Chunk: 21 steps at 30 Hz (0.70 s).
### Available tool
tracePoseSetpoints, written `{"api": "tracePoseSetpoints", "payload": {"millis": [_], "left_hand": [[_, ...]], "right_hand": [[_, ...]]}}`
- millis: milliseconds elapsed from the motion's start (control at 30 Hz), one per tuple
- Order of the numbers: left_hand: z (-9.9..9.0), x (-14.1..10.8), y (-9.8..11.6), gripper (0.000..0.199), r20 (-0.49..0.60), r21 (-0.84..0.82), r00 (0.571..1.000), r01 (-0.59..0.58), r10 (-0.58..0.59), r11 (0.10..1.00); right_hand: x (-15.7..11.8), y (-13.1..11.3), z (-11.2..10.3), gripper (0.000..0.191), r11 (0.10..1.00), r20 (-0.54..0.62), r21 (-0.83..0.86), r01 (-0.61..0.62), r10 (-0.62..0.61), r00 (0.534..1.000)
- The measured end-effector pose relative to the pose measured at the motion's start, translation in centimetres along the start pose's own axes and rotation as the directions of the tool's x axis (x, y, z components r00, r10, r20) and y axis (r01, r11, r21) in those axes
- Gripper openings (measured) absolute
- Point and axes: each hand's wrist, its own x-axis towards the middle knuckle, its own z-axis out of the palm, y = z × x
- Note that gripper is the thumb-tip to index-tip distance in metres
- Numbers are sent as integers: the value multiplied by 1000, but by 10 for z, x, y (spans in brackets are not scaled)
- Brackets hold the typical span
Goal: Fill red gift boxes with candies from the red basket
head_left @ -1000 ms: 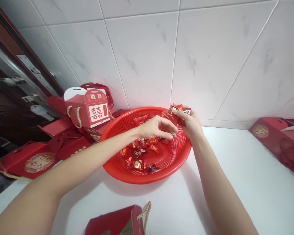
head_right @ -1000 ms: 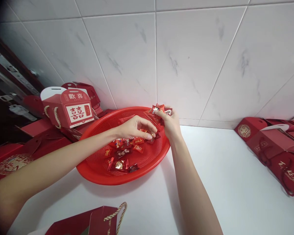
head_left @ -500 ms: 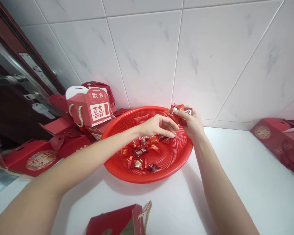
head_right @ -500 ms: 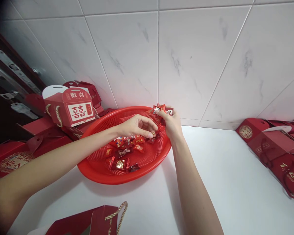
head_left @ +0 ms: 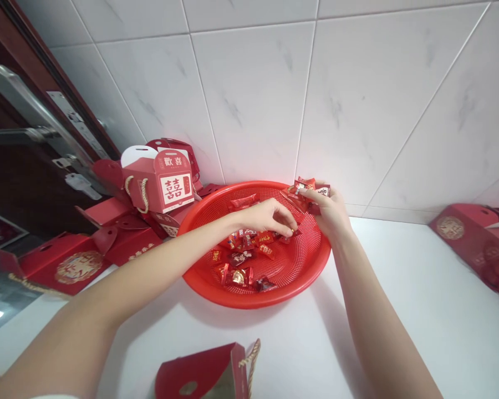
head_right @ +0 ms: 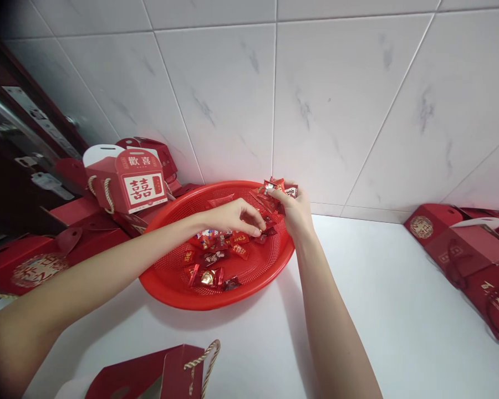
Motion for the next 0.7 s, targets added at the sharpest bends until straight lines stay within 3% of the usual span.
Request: {"api": "tracePoseSetpoints", "payload": {"millis": [133, 400, 500, 600, 700], "left_hand": [[1, 0, -3, 14, 99, 172, 992, 56, -74, 983], [1, -1, -4, 24, 109, 523, 956, 177, -272, 834], [-3, -7, 7, 24, 106, 582, 958, 157, -266, 798], [-11, -23, 25, 22, 4, 633, 979, 156, -205, 758], [-16, -52, 47, 22, -100, 590, 991, 134, -93, 796]], "right_hand": [[-1, -1, 1, 37, 1000, 9, -9, -5, 5, 1000], [-3, 0, 0, 41, 999, 15, -52, -1, 2, 1000], [-6, -1, -1, 45, 998, 65, -65, 19, -15, 998], [-10, -2, -2, 48, 998, 122, -53, 38, -31, 992], [-19, -7, -1, 49, 999, 158, -28, 43, -38, 987]]}}
